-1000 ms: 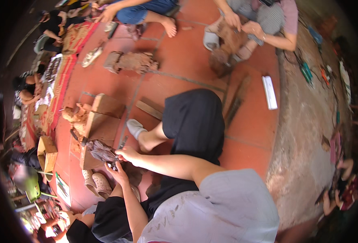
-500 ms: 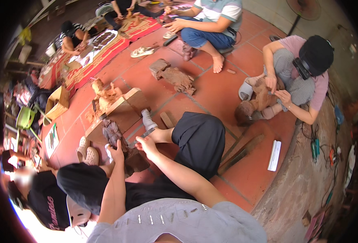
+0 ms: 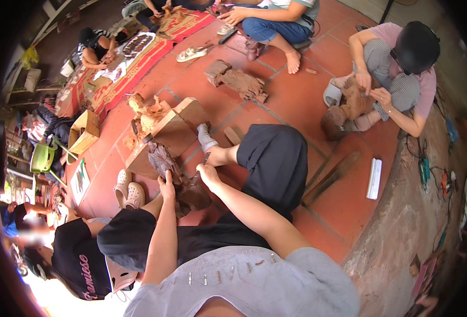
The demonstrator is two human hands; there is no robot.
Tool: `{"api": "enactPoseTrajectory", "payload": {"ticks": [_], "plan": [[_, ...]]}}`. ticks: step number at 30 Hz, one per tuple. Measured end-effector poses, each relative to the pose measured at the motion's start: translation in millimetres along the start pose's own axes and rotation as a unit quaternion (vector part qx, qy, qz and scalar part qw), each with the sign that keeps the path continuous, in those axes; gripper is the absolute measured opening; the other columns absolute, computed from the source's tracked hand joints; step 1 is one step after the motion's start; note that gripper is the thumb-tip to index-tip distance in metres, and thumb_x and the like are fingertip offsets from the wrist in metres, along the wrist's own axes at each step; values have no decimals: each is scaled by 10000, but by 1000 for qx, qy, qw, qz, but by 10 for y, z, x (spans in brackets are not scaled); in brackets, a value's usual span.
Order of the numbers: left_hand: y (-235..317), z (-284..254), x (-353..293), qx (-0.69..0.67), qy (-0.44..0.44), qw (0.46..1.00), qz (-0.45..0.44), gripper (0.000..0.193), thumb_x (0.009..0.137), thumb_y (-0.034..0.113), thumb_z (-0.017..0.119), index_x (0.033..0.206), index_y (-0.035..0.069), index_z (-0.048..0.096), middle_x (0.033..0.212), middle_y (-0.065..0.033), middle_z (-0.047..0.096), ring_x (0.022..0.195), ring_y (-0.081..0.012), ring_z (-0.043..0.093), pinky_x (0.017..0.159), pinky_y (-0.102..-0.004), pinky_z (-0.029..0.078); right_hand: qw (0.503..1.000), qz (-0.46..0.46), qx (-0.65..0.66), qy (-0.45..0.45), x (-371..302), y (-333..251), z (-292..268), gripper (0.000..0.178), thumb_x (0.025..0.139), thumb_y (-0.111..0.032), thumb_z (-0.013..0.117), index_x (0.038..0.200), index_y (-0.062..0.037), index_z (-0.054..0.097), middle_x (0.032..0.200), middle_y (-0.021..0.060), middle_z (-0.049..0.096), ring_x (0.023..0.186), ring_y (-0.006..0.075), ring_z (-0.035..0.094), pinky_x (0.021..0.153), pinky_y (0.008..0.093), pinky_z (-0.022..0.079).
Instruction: The person is carving a piece of wood using a chisel. They hold the wood steady with one hand while using the chisel with the other to shape and refine the surface. The person occasionally adjusts their grip and the position of the wood to access different areas.
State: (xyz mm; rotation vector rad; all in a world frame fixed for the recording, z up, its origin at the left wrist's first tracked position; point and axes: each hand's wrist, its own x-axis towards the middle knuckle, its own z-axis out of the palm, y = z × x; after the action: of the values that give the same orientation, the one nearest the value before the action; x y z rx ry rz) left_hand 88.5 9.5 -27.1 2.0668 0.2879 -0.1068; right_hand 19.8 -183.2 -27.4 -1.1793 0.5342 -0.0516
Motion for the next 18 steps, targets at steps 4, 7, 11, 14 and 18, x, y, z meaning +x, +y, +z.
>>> {"api": "enactPoseTrajectory", "payload": {"ticks": [4,7,11,14,18], "plan": [[-31,-27,7,-21,-36,999,3,930,921,574,624,1498,-73,286,1463,-274,449,1348,-375,442,1126,-419,339,998,11,-58,-15,2,255,128,228,849,-240,578,757,-42,643,739,42,588,762,156,521,733,347,417],[165,-46,-126,-38,-52,996,59,795,920,505,656,1418,-68,422,1385,-261,535,1279,-346,517,1087,-422,384,999,15,-50,-3,-25,274,163,179,826,-204,582,710,-74,624,713,15,560,723,152,504,694,353,425],[-66,-84,-1,-49,-42,997,53,899,888,602,634,1447,-60,394,1371,-290,541,1297,-385,512,1089,-413,377,996,50,-75,-23,-40,165,434,300,828,-278,600,805,9,682,770,92,641,765,176,573,731,354,455],[140,-135,-154,8,-50,999,9,948,880,646,611,1479,-40,348,1390,-300,521,1315,-410,493,1095,-430,369,990,4,-130,-50,-25,166,407,337,837,-291,589,812,35,671,762,64,627,765,159,564,730,324,442],[172,-184,-146,-23,-61,998,6,980,865,675,608,1479,-42,344,1400,-308,509,1323,-417,484,1103,-433,365,989,28,-123,-77,44,83,447,306,848,-286,593,803,8,668,734,23,582,725,130,528,695,305,424]]}}
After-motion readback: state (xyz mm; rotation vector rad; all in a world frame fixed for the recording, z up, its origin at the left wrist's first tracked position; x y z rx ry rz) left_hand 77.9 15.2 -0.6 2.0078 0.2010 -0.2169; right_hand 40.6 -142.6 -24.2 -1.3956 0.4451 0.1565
